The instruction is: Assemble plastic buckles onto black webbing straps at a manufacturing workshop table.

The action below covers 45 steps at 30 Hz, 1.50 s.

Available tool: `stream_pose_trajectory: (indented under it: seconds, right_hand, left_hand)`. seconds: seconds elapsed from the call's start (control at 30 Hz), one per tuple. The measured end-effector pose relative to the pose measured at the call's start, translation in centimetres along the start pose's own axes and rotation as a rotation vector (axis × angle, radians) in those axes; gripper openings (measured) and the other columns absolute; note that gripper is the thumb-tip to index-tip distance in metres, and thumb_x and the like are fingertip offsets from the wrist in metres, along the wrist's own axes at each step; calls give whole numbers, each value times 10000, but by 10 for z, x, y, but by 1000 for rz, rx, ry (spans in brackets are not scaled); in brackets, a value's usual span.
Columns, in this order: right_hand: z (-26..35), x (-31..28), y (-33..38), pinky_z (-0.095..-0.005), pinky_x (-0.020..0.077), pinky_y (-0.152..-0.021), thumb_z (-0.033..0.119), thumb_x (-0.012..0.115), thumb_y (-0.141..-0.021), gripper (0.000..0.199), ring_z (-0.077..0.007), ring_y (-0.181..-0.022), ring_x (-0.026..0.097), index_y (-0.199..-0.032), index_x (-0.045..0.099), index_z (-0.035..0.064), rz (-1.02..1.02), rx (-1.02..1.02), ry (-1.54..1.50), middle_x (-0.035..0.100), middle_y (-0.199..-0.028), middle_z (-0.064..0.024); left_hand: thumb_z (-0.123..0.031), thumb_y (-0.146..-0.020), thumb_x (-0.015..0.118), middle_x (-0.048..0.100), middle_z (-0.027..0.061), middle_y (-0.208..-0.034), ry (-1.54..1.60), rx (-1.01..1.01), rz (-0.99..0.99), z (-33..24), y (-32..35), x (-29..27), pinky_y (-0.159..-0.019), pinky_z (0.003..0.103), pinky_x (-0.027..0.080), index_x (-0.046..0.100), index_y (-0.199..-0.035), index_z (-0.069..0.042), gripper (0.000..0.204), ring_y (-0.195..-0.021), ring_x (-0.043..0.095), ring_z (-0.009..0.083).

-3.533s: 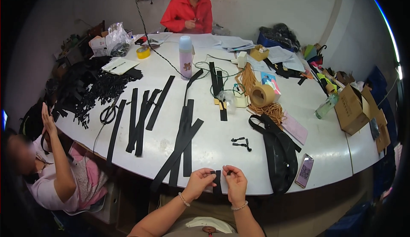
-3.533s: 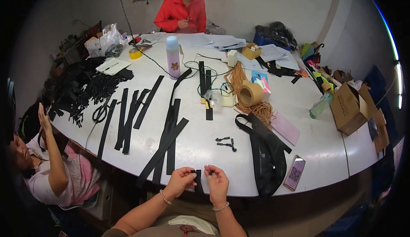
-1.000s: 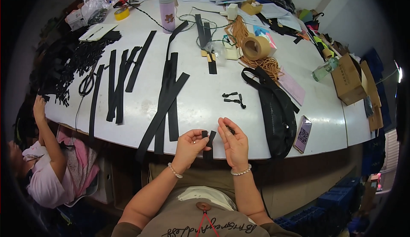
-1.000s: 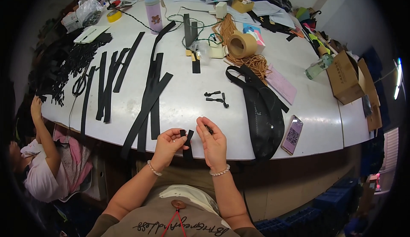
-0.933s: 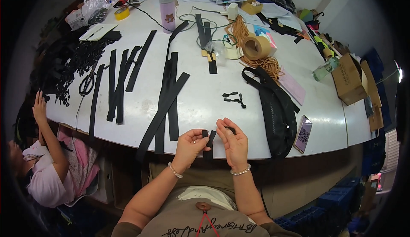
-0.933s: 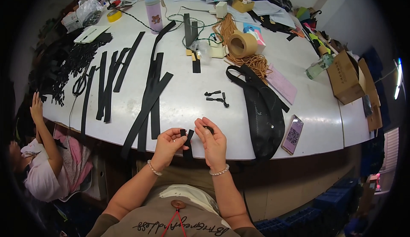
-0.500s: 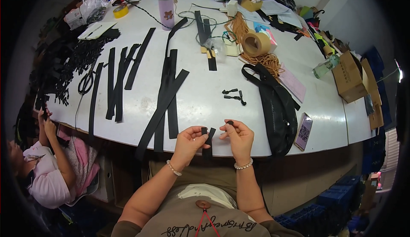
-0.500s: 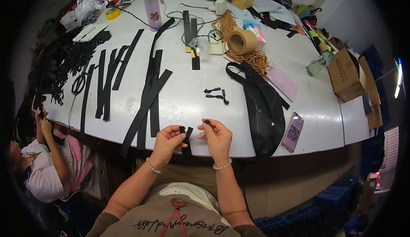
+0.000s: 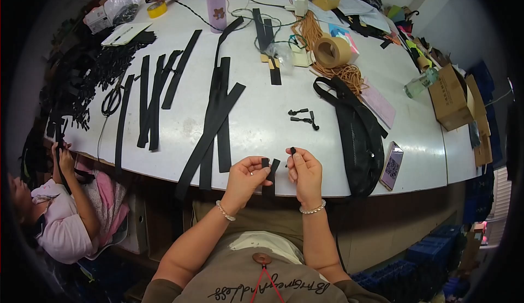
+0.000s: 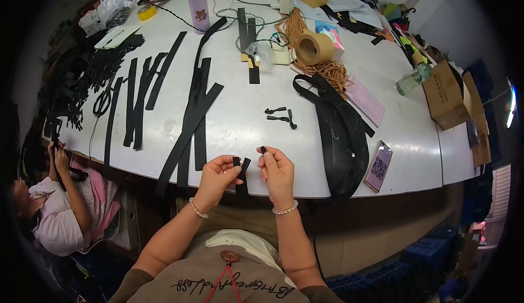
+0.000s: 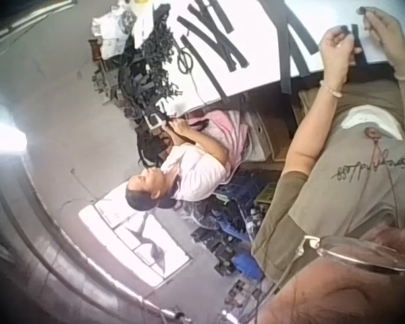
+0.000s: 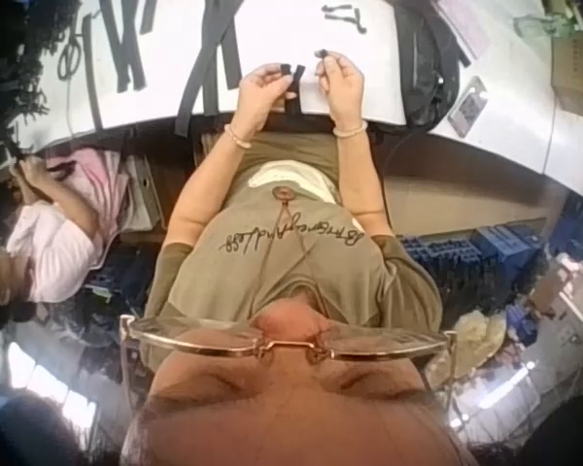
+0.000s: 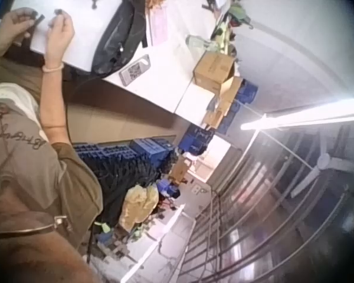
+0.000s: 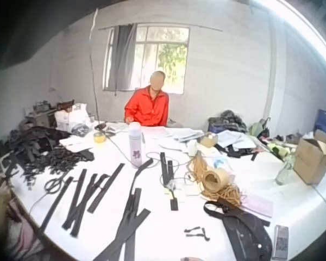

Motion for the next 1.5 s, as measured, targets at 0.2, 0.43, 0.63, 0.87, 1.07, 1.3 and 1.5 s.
stream_pose_trajectory:
  seconds: [0.2, 0.43, 0.63, 0.87, 1.07, 1.3, 1.5]
  right_hand:
    - [-15, 1, -1, -189, 329, -446, 100, 473, -952, 196, -42, -500, 390, -1093, 558, -7, 40, 141, -309, 565, -763, -39]
    - [-11, 5, -3, -195, 374, -473, 87, 491, -940, 172, -62, -531, 453, -1083, 539, 4, 36, 95, -273, 633, -907, -108]
    - [-12, 0, -5, -186, 406, -494, 38, 535, -908, 201, -61, -567, 497, -1105, 533, -2, -14, 57, -178, 646, -958, -127]
    - [-3, 5, -3, -171, 389, -469, 42, 530, -914, 266, -39, -525, 475, -1172, 544, -23, 0, -15, 9, 656, -942, -120]
    - [-2, 9, -2, -176, 427, -487, 34, 513, -920, 277, -45, -548, 511, -1186, 549, -34, -30, -4, -40, 655, -968, -125]
    - [4, 12, -6, -172, 400, -424, 25, 553, -897, 261, -31, -497, 485, -1146, 569, -48, -10, -41, 53, 663, -1003, -156]
    - [5, 21, -3, -156, 295, -345, 39, 572, -889, 217, -8, -405, 402, -1076, 602, -65, 26, 28, 139, 678, -967, -169]
  left_hand:
    - [7, -846, 612, 631, 54, -920, 0, -2, 5, -1, 0, 2, -633, 224, 564, 581, -1052, 20, 209, -786, 605, 85]
    - [5, -847, 612, 632, 51, -924, 4, -2, 3, 1, 0, 0, -635, 224, 565, 582, -1053, 17, 208, -795, 608, 81]
    - [21, -841, 612, 643, 66, -933, 21, -1, 1, 0, 0, 2, -618, 227, 570, 576, -1038, 14, 201, -787, 625, 100]
    - [20, -837, 617, 633, 52, -912, -1, 7, 11, 1, 0, 2, -622, 230, 572, 582, -1042, 12, 208, -776, 614, 90]
    - [4, -833, 628, 635, 65, -923, -16, 12, 21, 0, 2, 5, -629, 219, 563, 572, -1049, 29, 224, -763, 619, 84]
    - [40, -828, 614, 626, 60, -911, -37, 43, 35, 0, 2, 8, -629, 235, 571, 576, -1025, 16, 203, -749, 615, 82]
    - [42, -829, 614, 621, 56, -908, -46, 69, 33, 2, 2, 7, -629, 241, 573, 574, -1028, 21, 204, -759, 617, 77]
Point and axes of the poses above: each hand's wrist, its own y-axis away from the middle knuckle, its own x-axis out of the palm, z = x × y, the point moved 10 cm from there along -y, towards the middle knuckle
